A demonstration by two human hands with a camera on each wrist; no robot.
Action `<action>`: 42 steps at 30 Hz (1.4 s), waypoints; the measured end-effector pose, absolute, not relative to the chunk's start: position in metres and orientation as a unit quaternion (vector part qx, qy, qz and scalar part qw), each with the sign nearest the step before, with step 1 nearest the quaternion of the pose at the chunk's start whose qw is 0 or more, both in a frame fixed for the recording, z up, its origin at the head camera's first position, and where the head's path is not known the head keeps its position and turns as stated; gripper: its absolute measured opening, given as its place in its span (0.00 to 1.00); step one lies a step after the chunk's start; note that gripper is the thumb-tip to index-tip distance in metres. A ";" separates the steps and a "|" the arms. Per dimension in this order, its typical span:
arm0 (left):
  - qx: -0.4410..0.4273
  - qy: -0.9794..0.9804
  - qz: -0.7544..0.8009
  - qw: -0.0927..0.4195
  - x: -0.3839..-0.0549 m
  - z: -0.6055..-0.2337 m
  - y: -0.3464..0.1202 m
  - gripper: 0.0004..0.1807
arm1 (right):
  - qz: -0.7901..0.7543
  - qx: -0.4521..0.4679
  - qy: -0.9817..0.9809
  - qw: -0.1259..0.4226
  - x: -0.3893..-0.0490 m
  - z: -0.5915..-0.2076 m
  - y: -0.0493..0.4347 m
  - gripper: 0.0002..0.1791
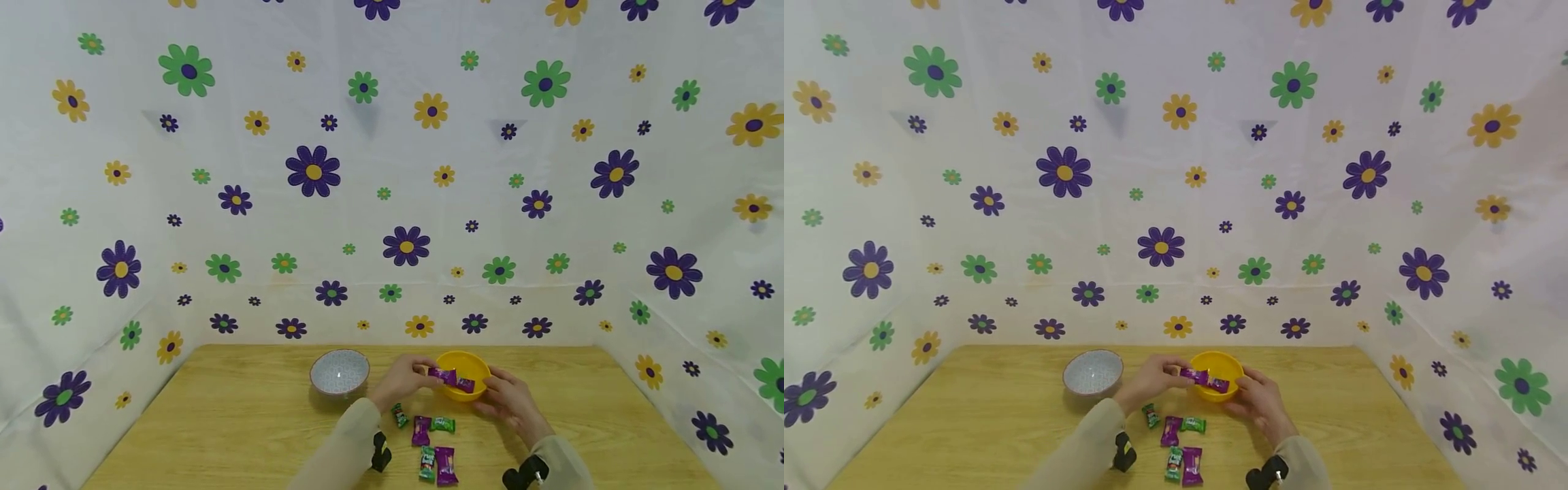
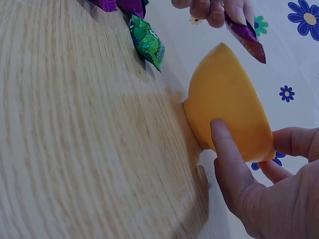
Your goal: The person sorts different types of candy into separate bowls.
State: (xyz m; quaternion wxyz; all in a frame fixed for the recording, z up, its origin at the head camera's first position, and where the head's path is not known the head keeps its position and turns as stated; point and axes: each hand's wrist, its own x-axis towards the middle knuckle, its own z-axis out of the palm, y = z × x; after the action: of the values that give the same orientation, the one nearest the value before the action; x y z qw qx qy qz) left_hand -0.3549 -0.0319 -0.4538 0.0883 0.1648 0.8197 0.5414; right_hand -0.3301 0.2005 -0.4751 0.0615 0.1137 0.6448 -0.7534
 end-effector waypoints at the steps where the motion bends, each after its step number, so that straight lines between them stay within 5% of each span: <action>1: 0.161 0.821 0.541 0.086 -0.356 -0.455 -0.029 0.15 | -0.753 0.115 0.645 0.060 -0.330 -0.475 0.200 0.30; 12: 0.157 0.827 0.534 0.080 -0.352 -0.456 -0.007 0.15 | -0.746 0.105 0.655 0.052 -0.330 -0.476 0.202 0.30; 27: 0.192 0.815 0.541 0.081 -0.353 -0.459 -0.037 0.12 | -0.749 0.114 0.650 0.060 -0.332 -0.473 0.200 0.30; 42: 0.276 0.803 0.496 0.178 -0.353 -0.458 -0.066 0.11 | -0.750 0.113 0.650 0.056 -0.330 -0.472 0.201 0.30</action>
State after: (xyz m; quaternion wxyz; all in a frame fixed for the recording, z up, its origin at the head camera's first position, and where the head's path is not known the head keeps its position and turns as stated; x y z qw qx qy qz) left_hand -0.3530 -0.0656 -0.4583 0.1785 0.2765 0.8033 0.4963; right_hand -0.3296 0.2005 -0.4720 0.0562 0.1130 0.6496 -0.7497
